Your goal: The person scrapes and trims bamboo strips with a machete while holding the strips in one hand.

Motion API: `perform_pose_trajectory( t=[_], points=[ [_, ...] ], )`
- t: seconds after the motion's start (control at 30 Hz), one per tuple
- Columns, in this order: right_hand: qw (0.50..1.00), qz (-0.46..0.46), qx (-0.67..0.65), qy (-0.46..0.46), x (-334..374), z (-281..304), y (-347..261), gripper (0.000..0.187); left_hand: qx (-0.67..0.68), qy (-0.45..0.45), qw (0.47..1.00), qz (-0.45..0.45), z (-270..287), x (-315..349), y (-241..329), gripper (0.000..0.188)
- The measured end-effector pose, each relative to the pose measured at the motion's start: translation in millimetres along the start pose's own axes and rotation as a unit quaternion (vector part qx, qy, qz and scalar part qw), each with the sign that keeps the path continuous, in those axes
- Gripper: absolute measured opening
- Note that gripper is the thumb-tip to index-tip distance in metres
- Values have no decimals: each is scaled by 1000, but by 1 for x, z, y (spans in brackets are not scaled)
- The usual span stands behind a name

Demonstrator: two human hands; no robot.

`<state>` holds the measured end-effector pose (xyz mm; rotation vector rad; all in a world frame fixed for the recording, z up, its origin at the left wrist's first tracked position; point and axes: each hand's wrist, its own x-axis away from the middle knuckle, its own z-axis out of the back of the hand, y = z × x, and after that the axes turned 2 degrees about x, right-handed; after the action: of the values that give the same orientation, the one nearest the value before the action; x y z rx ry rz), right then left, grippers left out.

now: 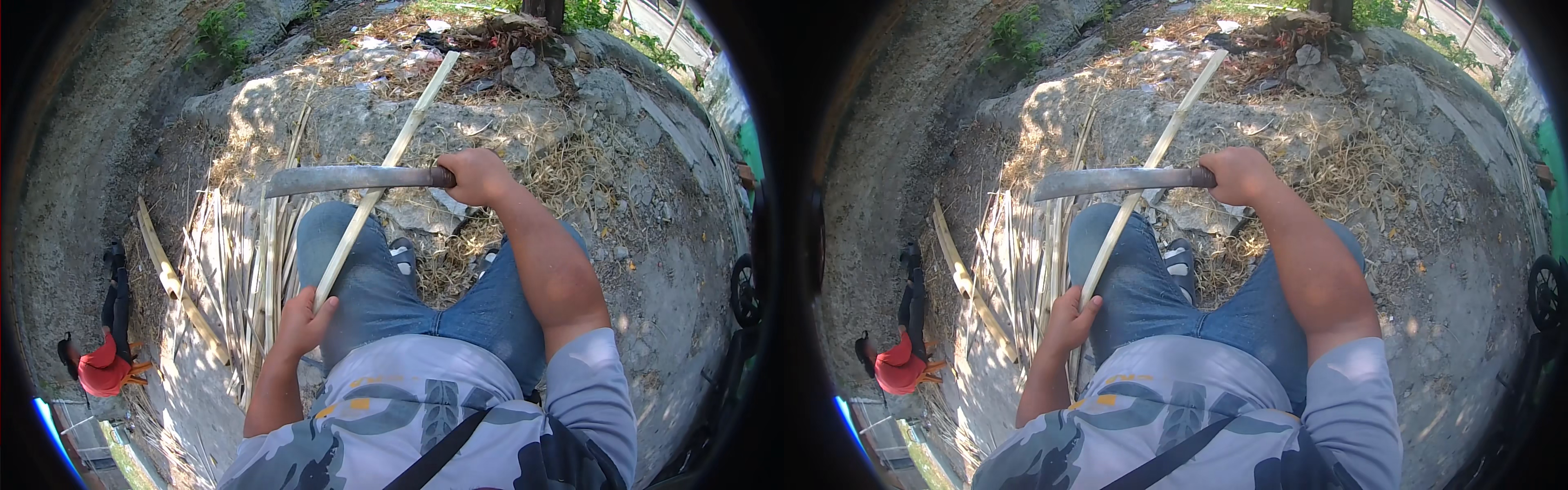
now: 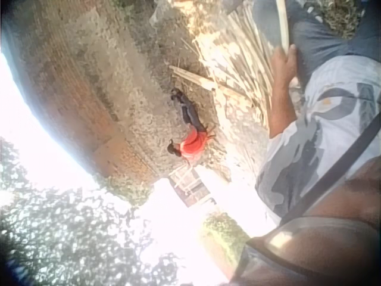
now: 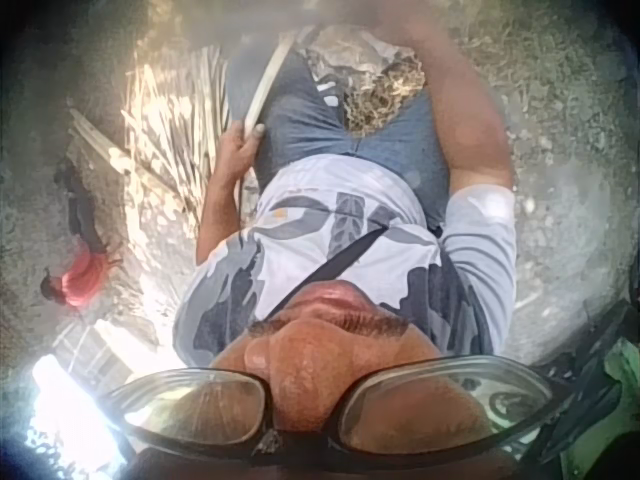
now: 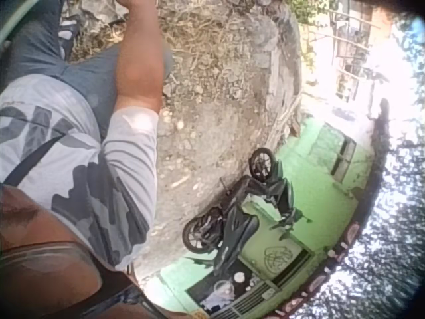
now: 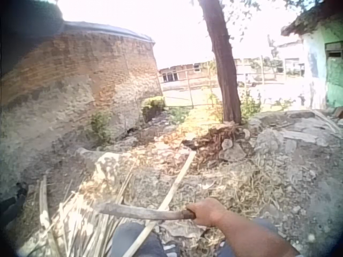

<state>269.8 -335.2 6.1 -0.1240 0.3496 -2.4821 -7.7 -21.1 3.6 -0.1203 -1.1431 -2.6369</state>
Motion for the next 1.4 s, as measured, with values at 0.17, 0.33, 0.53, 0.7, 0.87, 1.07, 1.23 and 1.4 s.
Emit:
perform_pose_trajectory(
  t=[0.17, 0.33, 0.53, 0.7, 0.87, 1.07, 1.23, 1.4],
  points=[
    [1000, 5, -11, 7, 0, 4, -4, 19, 40, 3, 998, -39, -1, -3, -17, 44],
    [997, -12, -24, 66, 0, 4, -11, 21, 2, 38, 998, -55, -3, 0, -15, 50],
    [995, 75, 9, 70, 3, 1, -9, 17, -59, 37, 996, -61, 2, 7, -6, 51],
    [983, -48, -120, 130, 2, 6, 18, 19, -60, 52, 996, -48, 24, 26, -18, 50],
    [989, -35, -37, 141, 5, 10, 13, 18, -83, 51, 995, -29, 44, 31, -20, 47],
    [993, 79, 11, 88, 2, 7, -11, 17, -117, 65, 990, -38, 37, 34, -21, 45],
    [986, -5, -63, 155, 3, 9, 18, 16, -74, 69, 994, -37, 46, 41, -33, 44],
    [986, -56, -72, 138, 6, 14, 33, 21, -89, 66, 993, -32, 50, 41, -26, 44]
  ],
)
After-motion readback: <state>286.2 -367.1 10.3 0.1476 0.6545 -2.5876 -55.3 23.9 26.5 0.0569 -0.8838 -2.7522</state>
